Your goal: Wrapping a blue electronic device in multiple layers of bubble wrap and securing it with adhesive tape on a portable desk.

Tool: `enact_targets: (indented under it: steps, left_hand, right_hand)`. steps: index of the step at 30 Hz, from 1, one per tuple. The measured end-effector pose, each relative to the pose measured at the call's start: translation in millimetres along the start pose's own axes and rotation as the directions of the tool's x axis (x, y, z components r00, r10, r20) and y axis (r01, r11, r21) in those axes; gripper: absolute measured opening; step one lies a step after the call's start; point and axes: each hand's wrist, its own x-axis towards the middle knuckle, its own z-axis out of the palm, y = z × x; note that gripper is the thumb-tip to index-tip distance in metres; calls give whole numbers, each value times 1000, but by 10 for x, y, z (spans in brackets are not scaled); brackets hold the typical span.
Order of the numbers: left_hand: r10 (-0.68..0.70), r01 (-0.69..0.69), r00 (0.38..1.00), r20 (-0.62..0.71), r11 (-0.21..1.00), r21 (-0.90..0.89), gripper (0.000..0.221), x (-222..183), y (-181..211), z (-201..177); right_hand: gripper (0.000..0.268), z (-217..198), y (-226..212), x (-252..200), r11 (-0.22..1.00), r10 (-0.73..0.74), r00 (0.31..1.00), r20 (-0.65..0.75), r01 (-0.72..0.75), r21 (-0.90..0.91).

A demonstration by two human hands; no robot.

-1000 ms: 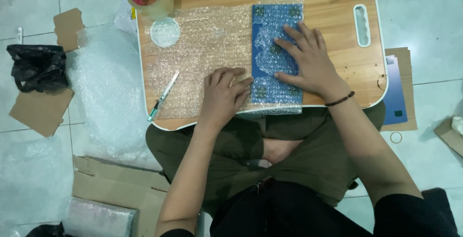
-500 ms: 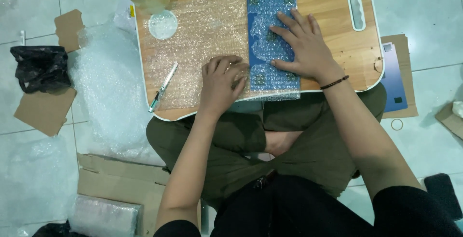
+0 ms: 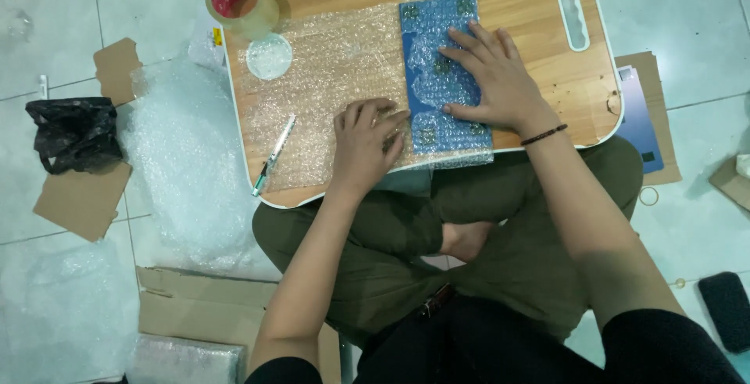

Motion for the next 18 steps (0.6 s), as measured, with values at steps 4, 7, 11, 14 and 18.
enact_targets:
  steps: [4, 7, 11, 14, 18]
  left_hand:
    - [-5, 5, 1000, 0, 1000, 3, 36, 20, 28, -3]
    - [-2, 3, 1000, -31, 999, 32, 36, 9, 66, 12]
    - [-24, 28, 998, -64, 997, 67, 44, -5, 84, 20]
    - [-57, 60, 996, -73, 997, 45, 41, -8, 109, 33]
    - [-30, 28, 999, 12, 990, 135, 39, -46, -52, 167]
  right_hand:
    - [90, 8, 41, 12, 1000, 0, 1000, 1, 0, -6]
    - [92, -4, 30, 8, 1000, 3, 1000, 17, -3, -8]
    - [94, -70, -35, 12, 1000, 11, 1000, 20, -12, 19]
    - [97, -15, 46, 0, 1000, 8, 999, 45, -7, -4]
    - [92, -60, 47, 16, 992, 118, 986, 119, -123, 36]
